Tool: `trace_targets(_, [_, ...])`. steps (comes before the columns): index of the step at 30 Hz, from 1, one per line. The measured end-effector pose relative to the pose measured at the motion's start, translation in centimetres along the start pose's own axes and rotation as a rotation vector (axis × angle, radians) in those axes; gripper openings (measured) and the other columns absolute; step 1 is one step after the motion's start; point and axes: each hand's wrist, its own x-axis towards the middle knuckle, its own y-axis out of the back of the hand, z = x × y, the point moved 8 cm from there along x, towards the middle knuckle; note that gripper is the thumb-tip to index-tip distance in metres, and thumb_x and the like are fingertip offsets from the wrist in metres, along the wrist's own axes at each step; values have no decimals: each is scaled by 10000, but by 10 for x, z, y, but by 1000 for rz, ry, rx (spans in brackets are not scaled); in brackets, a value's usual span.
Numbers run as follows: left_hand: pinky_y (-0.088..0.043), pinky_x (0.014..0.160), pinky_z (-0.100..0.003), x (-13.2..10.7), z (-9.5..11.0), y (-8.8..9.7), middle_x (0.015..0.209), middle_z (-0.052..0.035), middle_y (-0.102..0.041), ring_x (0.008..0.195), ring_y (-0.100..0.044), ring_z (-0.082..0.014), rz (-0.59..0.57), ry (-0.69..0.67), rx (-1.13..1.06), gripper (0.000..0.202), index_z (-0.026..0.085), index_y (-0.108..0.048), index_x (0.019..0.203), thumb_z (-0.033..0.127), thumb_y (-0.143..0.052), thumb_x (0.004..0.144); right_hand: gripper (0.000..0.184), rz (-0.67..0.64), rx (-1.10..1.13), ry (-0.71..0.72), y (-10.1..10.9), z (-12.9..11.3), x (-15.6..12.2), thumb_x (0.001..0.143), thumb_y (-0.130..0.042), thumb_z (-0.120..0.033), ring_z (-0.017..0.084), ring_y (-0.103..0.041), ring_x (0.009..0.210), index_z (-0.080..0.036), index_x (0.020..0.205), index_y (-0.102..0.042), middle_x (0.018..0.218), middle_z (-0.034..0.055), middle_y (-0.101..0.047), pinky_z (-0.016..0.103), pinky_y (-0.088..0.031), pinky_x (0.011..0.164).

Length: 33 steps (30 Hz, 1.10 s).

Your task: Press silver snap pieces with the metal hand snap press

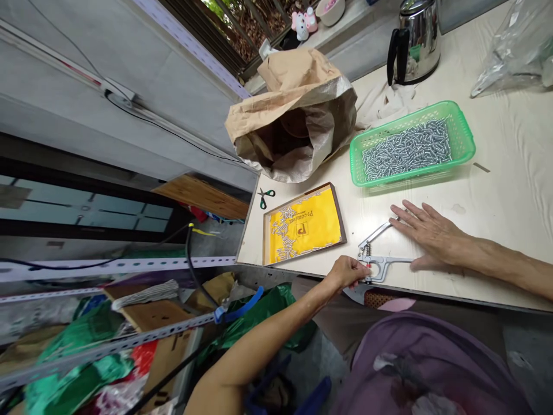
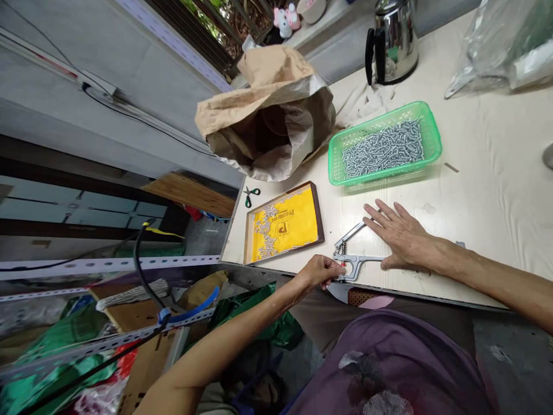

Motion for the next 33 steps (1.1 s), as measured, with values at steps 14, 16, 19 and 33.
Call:
trace_targets(14, [-357, 367, -162, -13, 6, -2, 364, 93, -414, 336, -386, -49, 69, 38, -121, 235, 120, -580, 595, 159, -659, 813, 655, -158, -72, -73, 8, -10, 9, 611, -746, -448, 317, -533, 990, -143, 1160, -559, 1099, 152, -610, 425, -434, 849])
trace_targets(16, [-356, 361, -153, -15, 6, -3, 364, 95, -417, 331, -384, -43, 78, 33, -136, 238, 119, -576, 598, 145, -647, 824, 631, -157, -71, -73, 7, -10, 9, 620, -740, -441, 313, -534, 982, -148, 1151, -561, 1091, 147, -611, 422, -433, 843])
trace_targets(19, [-354, 353, -144, -15, 7, -4, 354, 97, -420, 319, -379, -38, 84, 33, -132, 228, 114, -579, 610, 126, -642, 829, 680, -127, -64, -66, 6, -8, 7, 637, -727, -477, 329, -527, 1041, -146, 1199, -538, 1144, 162, -599, 446, -419, 888])
trace_targets(33, [-409, 391, -144, -6, -1, -5, 449, 73, -490, 370, -450, -35, 34, -23, -222, 182, 79, -666, 724, 225, -774, 742, 871, -90, -3, -35, 1, -2, 0, 610, -765, -536, 361, -502, 1159, -116, 1314, -471, 1261, 204, -558, 465, -417, 949])
